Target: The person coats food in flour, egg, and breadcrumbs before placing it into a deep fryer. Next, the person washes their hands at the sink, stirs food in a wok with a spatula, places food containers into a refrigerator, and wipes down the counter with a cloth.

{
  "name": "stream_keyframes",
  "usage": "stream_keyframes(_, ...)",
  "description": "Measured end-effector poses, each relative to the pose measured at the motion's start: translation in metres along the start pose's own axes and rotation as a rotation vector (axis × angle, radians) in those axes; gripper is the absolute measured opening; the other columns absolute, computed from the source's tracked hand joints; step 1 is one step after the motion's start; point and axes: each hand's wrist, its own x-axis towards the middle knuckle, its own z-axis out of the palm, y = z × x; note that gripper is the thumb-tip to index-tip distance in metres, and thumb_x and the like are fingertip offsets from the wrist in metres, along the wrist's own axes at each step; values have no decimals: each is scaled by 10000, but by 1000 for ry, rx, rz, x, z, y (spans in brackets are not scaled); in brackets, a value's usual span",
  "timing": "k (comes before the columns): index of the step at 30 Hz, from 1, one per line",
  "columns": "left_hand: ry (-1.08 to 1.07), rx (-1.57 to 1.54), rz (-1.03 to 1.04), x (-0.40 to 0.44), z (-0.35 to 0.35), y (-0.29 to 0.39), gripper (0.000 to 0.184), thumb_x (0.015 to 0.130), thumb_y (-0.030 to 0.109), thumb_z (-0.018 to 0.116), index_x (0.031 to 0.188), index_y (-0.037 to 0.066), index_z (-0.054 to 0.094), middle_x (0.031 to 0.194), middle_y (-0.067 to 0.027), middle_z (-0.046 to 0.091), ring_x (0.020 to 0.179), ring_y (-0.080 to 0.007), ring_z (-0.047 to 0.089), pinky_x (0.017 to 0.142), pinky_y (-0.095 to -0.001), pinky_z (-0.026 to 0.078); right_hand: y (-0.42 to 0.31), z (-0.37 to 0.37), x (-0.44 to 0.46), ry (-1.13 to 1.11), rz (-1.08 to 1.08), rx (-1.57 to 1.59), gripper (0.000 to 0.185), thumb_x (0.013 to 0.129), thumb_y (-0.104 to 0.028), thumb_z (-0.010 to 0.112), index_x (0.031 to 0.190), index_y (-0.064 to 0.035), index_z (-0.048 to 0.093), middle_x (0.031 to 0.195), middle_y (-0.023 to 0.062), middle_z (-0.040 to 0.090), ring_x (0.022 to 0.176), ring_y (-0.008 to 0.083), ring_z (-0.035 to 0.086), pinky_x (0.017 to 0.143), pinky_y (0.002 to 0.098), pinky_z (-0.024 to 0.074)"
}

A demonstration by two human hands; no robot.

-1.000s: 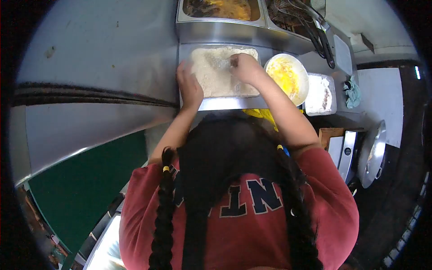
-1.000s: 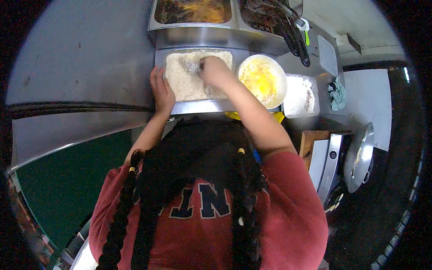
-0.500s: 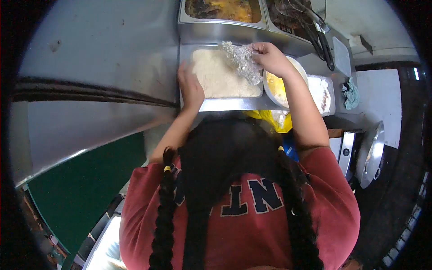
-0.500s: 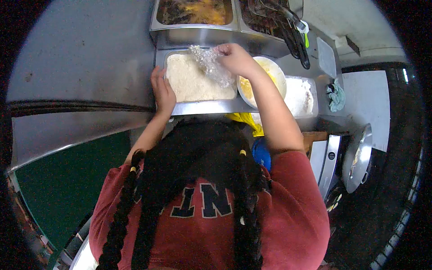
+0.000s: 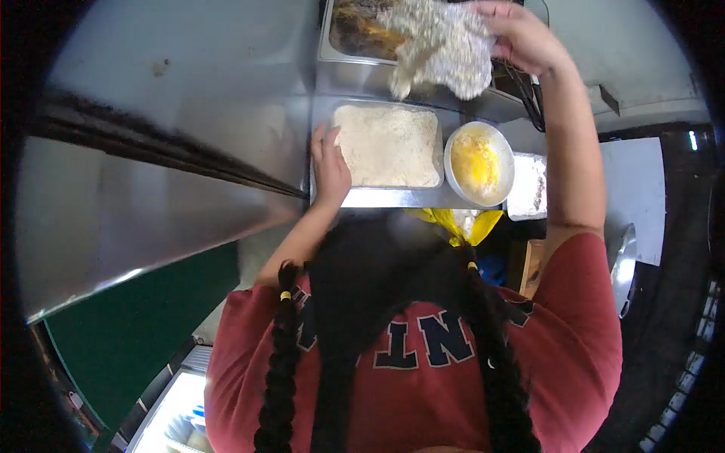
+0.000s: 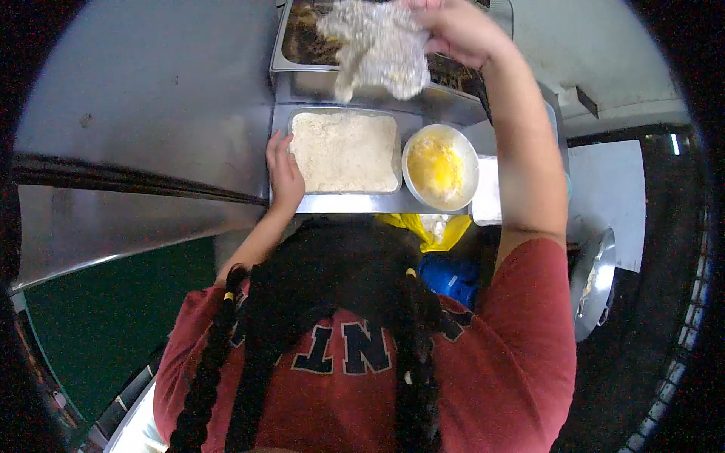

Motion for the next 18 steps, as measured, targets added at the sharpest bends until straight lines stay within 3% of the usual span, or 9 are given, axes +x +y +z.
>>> stream_keyframes(2, -29, -18, -29, 1, -3, 2, 417, 863, -67, 432, 1267, 24, 481, 1377, -241, 372, 1238, -430, 406, 1029, -457, 345, -34, 15, 11, -40, 23, 115, 236, 864, -93, 631, 1096, -48, 639, 958, 61, 702, 882, 174, 684, 756, 264, 556)
stream_keyframes(6, -24, -12, -36, 1, -3, 1, 424, 856, -71, 434, 1266, 27, 485, 1384, -236, 369, 1237, -427, 409, 1025, -459, 350, -35, -6, 67, 65, 7, -24, 205, 874, -58, 590, 1072, -23, 632, 893, 61, 688, 735, 144, 659, 643, 267, 543)
stream_keyframes(10, -38, -25, -40, 2, -5, 1, 410, 874, -56, 429, 1273, 27, 477, 1380, -240, 368, 1243, -431, 401, 1028, -462, 347, 11, -12, 131, 289, 68, -206, 90, 863, -42, 573, 910, -44, 650, 781, 19, 650, 621, 118, 585, 560, 286, 517)
stream_keyframes(11, -32, 21, -33, 1, -3, -1, 410, 879, -53, 430, 1278, 29, 474, 1382, -238, 361, 1248, -431, 395, 1029, -458, 348, 23, -8, 142, 245, 71, -196, 88, 860, -45, 564, 865, -52, 652, 775, 20, 647, 620, 124, 586, 533, 302, 510)
stream_keyframes(15, -40, 4, -21, 3, -5, 1, 411, 882, -51, 429, 1281, 38, 475, 1386, -239, 351, 1252, -430, 392, 1032, -456, 348, 63, 23, 175, 402, 200, -329, 87, 846, -77, 580, 836, -44, 660, 695, 55, 611, 564, 177, 548, 512, 333, 485)
stream_keyframes(18, -55, -57, -64, 4, -6, 5, 381, 900, -41, 397, 1273, -17, 472, 1385, -240, 356, 1295, -404, 355, 1082, -447, 287, 146, 9, 243, 371, 97, -538, 117, 836, -108, 597, 821, -16, 669, 652, 77, 600, 557, 196, 542, 493, 361, 466)
